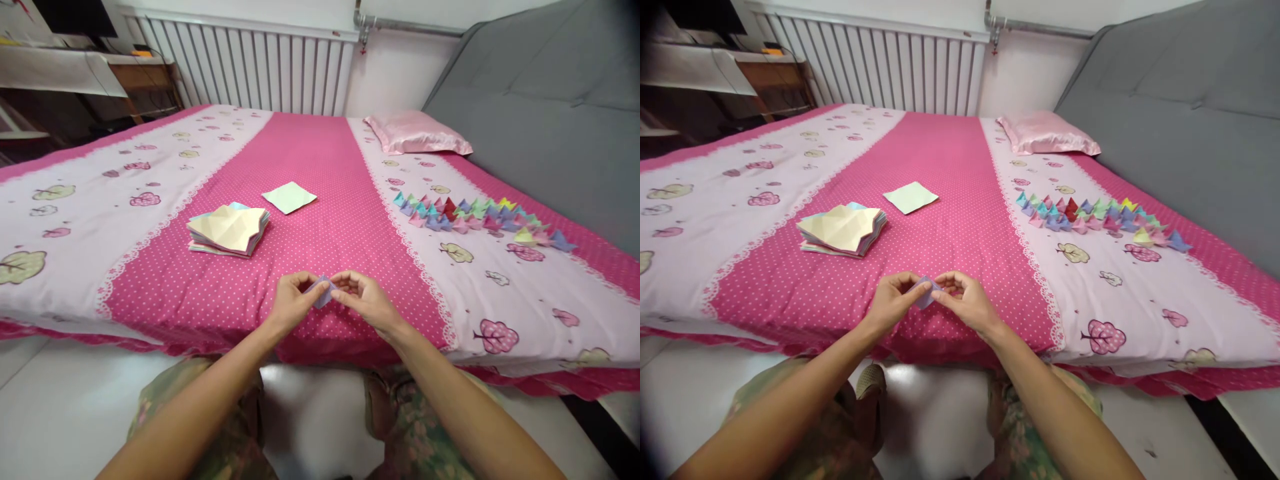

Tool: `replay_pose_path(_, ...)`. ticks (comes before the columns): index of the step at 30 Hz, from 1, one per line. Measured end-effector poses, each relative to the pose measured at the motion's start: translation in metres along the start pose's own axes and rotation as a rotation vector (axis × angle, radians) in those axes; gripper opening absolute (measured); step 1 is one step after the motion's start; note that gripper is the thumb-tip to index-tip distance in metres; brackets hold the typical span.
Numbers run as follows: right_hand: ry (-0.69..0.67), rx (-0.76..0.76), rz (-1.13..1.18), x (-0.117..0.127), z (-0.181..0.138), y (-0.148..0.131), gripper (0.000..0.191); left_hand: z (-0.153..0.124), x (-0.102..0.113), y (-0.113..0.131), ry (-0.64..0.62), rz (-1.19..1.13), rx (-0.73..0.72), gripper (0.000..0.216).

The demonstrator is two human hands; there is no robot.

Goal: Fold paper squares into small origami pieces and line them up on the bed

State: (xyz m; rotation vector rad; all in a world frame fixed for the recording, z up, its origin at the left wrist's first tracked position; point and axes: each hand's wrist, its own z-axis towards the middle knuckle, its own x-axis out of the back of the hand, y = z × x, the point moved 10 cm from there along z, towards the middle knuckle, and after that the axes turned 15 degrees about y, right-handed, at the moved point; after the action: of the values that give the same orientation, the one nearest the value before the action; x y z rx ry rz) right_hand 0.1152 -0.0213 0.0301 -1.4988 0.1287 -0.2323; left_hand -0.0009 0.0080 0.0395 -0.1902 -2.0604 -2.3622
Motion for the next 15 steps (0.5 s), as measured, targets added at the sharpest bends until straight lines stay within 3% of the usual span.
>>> replay_pose_path(7,-0.056,0.045,-0.114,0.001,0.0,-0.003,0.019,-0.01,-0.014,-0.001,-0.155,0.292,-0.147,0.014)
replay_pose_path(10,-0.039,0.02,-0.049,0.001,0.001,-0.003,0.016,-0.008,-0.011,0.003,-0.108,0.307,-0.178,0.01)
replay_pose_path(15,0.125,-0.018,0.108,0.017,0.006,-0.001,0.018,0.0,0.005,0.01,0.058,0.288,-0.173,0.013)
